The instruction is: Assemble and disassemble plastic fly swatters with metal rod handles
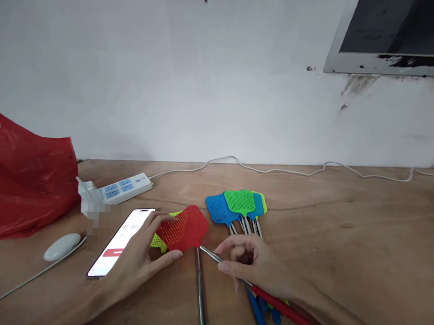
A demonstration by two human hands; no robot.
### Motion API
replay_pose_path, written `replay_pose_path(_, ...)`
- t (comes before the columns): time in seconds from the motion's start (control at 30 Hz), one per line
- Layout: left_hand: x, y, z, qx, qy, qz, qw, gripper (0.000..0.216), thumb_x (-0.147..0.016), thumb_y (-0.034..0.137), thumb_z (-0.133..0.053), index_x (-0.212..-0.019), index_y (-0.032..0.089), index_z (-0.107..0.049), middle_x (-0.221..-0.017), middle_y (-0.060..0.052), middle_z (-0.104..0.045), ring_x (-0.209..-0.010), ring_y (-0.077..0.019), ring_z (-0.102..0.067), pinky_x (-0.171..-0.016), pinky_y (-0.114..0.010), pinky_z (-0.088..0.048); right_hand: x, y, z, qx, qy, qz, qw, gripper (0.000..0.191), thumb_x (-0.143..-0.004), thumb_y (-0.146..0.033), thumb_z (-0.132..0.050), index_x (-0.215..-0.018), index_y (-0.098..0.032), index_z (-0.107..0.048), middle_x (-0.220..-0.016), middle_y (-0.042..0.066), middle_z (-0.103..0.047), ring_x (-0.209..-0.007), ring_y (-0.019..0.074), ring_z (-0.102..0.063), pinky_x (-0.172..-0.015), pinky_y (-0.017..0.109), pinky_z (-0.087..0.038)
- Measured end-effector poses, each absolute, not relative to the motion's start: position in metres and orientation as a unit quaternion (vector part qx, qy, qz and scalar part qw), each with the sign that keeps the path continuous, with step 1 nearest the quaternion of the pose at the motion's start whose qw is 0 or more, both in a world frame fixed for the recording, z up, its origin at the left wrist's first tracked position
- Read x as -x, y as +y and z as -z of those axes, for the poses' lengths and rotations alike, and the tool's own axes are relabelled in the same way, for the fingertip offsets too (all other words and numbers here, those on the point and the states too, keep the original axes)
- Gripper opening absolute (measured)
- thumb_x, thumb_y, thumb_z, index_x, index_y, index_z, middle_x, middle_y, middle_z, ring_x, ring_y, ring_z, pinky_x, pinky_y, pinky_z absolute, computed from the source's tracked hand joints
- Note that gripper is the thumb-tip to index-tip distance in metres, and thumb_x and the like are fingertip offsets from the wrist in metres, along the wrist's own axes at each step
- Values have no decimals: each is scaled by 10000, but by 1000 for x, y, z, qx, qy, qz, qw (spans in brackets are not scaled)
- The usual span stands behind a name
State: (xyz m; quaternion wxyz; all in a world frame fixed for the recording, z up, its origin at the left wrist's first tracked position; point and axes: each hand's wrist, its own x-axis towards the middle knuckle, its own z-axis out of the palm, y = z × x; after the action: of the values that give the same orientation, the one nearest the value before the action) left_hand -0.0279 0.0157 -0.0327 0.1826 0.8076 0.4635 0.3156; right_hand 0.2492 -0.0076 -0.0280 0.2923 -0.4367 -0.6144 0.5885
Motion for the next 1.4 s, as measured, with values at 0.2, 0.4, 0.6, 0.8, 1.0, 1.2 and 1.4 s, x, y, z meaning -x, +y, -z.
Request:
replay_pose_path(0.2,31,21,38,-788,451,-354,224,576,-776,476,-789,-1237,277,-507,-1220,-81,-549,-1053,-288,-589,-845,-408,-532,-249,-9,35,462,-618,-557,309,345,-746,-442,-761,-939,-165,-690,-490,-90,-499,-438,108,-559,-449,216,-384)
replay_pose_path(0.4,29,26,37,-643,453,-478,392,565,-856,438,-709,-1354,290,-485,-1235,-55,-592,-1111,-255,-616,-913,-380,-542,-248,-9,42,465,-616,-539,336,367,-745,-494,-763,-903,-165,-728,-493,-91,-447,-432,110,-562,-440,218,-399)
replay_pose_path(0.6,19,11,39,-598,445,-411,524,607,-873,493,-672,-1411,284,-484,-1028,-33,-671,-897,-232,-694,-757,-335,-581,-244,-9,44,454,-618,-542,344,384,-767,-529,-752,-909,-173,-741,-522,-79,-456,-469,109,-566,-452,213,-400)
replay_pose_path(0.8,20,9,45,-560,449,-446,534,576,-887,520,-651,-1379,243,-538,-1205,-81,-680,-1026,-262,-675,-871,-384,-552,-245,-9,45,450,-610,-548,353,407,-756,-550,-757,-926,-181,-724,-551,-96,-376,-453,87,-490,-446,212,-418)
replay_pose_path(1.0,26,23,42,-487,439,-495,571,503,-805,482,-752,-1206,191,-663,-1120,-86,-725,-988,-263,-688,-808,-349,-559,-244,-11,43,442,-632,-553,313,354,-754,-504,-756,-901,-187,-703,-513,-94,-429,-436,90,-483,-443,214,-410)
replay_pose_path(1.2,18,18,39,-433,421,-491,628,436,-764,460,-796,-1074,186,-659,-1078,-69,-728,-941,-237,-696,-731,-315,-553,-244,-13,40,441,-674,-517,288,352,-769,-485,-750,-936,-176,-731,-530,-59,-533,-439,81,-465,-437,211,-353)
replay_pose_path(1.4,19,18,37,-423,414,-489,641,388,-778,428,-790,-1034,184,-628,-1039,-64,-731,-917,-229,-697,-711,-304,-540,-244,-13,40,449,-676,-511,283,355,-765,-489,-753,-936,-178,-742,-518,-65,-495,-433,88,-503,-436,208,-356)
